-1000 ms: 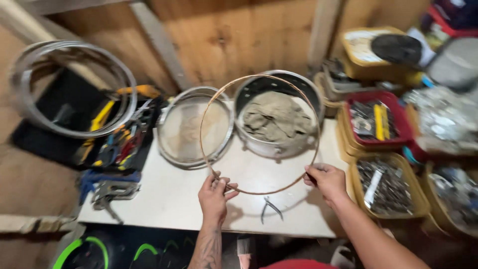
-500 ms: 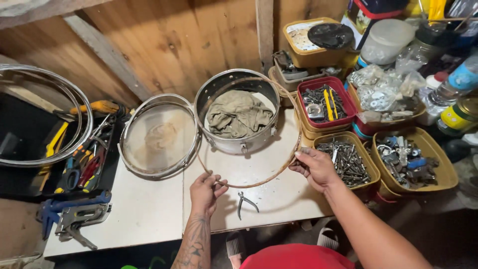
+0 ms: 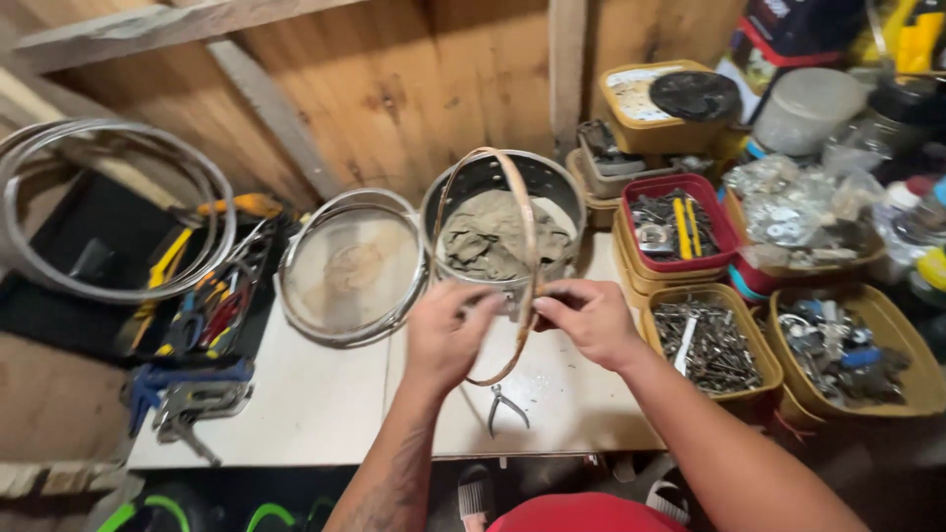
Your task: Cleaning and inspecting drum components at a repair bench.
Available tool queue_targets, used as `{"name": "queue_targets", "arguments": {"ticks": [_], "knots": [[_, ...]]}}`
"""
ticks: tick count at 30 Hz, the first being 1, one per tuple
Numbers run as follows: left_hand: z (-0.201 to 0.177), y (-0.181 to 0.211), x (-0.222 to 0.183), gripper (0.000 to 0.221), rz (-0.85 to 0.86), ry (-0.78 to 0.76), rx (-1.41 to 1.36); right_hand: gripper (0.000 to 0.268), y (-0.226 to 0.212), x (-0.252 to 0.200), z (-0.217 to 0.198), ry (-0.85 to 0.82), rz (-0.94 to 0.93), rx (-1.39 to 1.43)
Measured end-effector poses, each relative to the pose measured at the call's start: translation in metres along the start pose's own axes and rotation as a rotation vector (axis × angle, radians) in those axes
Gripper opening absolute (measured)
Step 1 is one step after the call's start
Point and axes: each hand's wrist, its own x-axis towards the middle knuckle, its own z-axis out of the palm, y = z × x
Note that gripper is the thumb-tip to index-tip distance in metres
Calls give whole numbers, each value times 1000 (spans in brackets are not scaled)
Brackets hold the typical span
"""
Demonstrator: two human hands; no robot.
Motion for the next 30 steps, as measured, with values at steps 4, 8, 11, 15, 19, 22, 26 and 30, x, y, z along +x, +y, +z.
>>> {"name": "queue_targets", "arguments": {"ticks": [4,8,11,15,19,22,26,30], "knots": [[-12,12,12,20,171,101,117,11,2,13,39,-103,36,67],[-33,1,14,23,-314,-17,96,16,10,20,68,-166,45,74],[-52,-9,11,22,-460,-57,121,15,13,18,90,-211,89,76],[-71,-13,4,23,-609,-68,193,13,14,17,121,-223,219,23],[-84,-25,-3,33,-639,-40,261,10,12,12,139,-208,274,-35],[-93,-35,-5,37,-658,46,325,13,34,16,140,-170,343,-57],[-100,-68,-14,37,-697,225,275,14,83,28,122,-95,442,-97],[-113,-126,-22,32,-661,479,199,16,118,43,88,-3,518,-178]]}}
